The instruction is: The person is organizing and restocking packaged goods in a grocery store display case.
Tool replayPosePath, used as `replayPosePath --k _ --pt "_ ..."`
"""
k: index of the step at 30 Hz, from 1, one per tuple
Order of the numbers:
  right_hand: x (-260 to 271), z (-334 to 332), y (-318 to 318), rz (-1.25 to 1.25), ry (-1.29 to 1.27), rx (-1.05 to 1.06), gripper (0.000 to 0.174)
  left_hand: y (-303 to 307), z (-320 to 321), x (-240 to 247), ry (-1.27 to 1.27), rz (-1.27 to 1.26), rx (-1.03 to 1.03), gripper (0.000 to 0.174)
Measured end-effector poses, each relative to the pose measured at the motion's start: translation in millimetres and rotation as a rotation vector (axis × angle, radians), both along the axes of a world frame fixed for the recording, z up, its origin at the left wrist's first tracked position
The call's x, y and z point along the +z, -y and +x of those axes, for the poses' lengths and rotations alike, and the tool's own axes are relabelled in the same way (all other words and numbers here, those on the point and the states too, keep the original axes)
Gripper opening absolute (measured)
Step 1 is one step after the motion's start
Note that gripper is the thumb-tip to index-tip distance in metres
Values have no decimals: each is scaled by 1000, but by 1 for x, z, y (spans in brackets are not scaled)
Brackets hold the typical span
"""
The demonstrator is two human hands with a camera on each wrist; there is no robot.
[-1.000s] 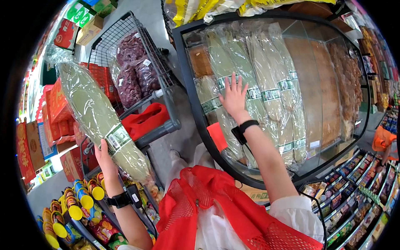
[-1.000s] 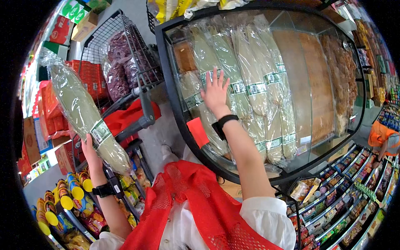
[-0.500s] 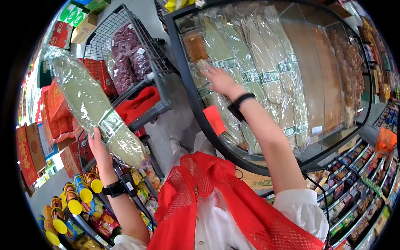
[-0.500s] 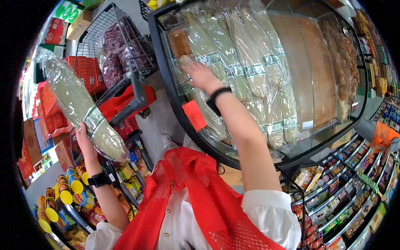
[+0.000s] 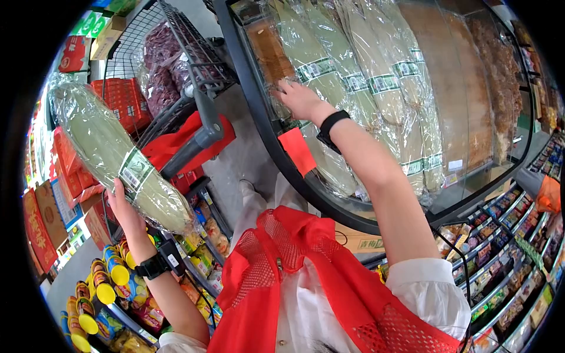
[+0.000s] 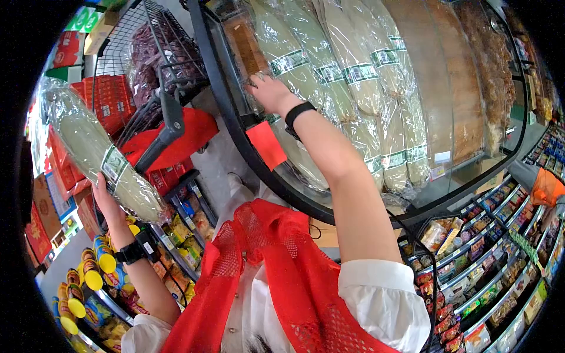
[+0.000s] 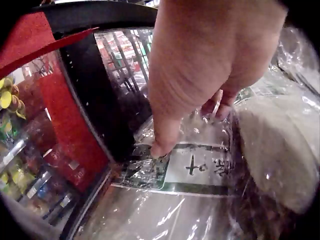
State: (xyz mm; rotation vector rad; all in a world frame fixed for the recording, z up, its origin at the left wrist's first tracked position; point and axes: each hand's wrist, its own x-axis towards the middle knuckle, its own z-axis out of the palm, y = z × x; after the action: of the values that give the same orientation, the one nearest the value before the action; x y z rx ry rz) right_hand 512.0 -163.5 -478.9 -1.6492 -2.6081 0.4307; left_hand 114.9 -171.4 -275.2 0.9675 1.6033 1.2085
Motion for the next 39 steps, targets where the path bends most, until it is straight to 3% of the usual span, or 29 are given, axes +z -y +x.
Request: replayPosePath --k 3,5,6,7,9,12,15,17,19,23,25,27,29,30,31,33,34,36,38,39 --pt "1 -1 10 -45 -111 -64 74 1 3 3 30 9 -3 43" --pt "6 -4 18 -117 -343 -548 61 2 7 4 35 4 -3 43" --pt "10 -2 25 -157 -332 -684 51 2 8 4 18 -10 13 43" --pt "12 4 28 -153 -329 -684 51 1 8 4 1 -23 29 43" --pt "13 14 33 -579 -188 -777 51 1 7 4 19 -18 16 43" --pt "-11 3 59 -374 -139 -743 54 2 9 7 29 -8 13 43" --pt "12 -17 60 -357 -77 -860 53 2 10 8 8 -9 38 43" --pt "15 -18 55 -369 -120 -910 55 0 6 6 34 5 -3 43" --pt "17 -17 49 -444 -345 -975 59 0 6 6 26 15 -8 43" --pt "-1 -21 23 -333 -346 -916 67 -1 2 6 44 -11 -8 43" --pt "-4 -25 4 -106 -392 -815 70 -2 3 7 44 2 -30 44" --pt "9 -24 -11 -155 -438 -859 79 -3 7 11 7 -5 -2 45" --pt "12 -14 -24 -333 -421 -1006 65 1 5 7 7 11 -18 45" --pt "-3 3 -31 -388 -640 -684 52 4 5 6 16 -7 2 45" --pt "0 5 -31 -392 -638 -686 52 7 4 5 25 -25 22 45" --pt "23 9 -33 -586 -809 -722 45 10 4 6 19 -34 21 45" --pt "45 15 -35 -613 -757 -719 48 9 10 10 -18 -31 30 44" --pt "116 28 -26 -546 -879 -694 43 1 12 17 -28 6 -34 44" --pt "135 44 -18 -403 -848 -612 37 0 12 13 -7 11 -33 43" --pt "178 55 1 -251 -925 -587 35 0 9 10 8 10 -38 42"
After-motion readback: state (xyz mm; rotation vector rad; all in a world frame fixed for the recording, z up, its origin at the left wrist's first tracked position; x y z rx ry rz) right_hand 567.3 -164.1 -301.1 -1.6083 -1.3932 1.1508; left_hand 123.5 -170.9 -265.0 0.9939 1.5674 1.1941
